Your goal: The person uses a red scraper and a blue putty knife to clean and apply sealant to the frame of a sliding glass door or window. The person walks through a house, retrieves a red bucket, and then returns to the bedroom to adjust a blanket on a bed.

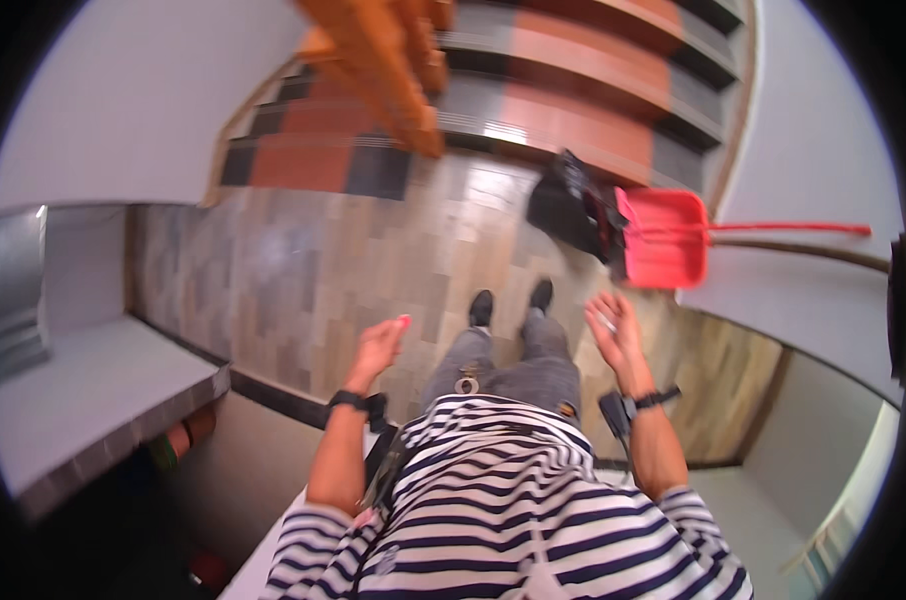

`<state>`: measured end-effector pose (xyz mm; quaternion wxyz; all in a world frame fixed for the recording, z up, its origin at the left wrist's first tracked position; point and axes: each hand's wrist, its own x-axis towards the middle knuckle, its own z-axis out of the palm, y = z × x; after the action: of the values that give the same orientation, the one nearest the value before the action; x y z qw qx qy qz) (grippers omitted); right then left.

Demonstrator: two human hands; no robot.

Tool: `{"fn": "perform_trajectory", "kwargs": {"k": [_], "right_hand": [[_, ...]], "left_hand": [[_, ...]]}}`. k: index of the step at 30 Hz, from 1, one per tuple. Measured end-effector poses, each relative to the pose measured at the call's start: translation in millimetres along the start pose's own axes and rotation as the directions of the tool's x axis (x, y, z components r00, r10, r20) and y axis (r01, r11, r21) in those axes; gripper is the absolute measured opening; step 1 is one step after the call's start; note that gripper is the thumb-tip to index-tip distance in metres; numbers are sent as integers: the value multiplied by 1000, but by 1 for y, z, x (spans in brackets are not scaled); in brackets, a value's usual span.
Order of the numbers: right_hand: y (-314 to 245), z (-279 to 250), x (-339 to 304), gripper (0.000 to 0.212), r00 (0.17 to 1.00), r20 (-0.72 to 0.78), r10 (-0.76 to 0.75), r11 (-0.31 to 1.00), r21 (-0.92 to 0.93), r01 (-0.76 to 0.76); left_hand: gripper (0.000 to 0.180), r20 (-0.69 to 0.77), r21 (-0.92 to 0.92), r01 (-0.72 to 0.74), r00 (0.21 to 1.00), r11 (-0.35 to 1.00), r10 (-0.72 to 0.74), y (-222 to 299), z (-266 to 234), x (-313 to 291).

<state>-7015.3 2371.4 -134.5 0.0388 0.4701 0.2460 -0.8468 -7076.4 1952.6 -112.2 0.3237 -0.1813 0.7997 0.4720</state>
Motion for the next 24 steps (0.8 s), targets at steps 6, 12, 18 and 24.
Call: {"fn": "perform_trajectory", "kwargs": {"k": [6,12,18,24], "right_hand": [[-33,-3,106,36,997,1,83,996,43,-83],[-57,-2,224,38,990,-25,137,990,46,-136],[-44,-44,332,37,979,-166,116,981,173,-87],[-64,-54,375,57,955,-296,8,999,50,7]], "left_hand": [[44,60,278,228,966,933,-253,-17,11,-32],[37,67,291,612,754,735,-654,-27,33,-103],[38,60,93,768,630,633,-774,24,74,-89],[37,39,146,771,621,620,-783,19,88,-78]]}}
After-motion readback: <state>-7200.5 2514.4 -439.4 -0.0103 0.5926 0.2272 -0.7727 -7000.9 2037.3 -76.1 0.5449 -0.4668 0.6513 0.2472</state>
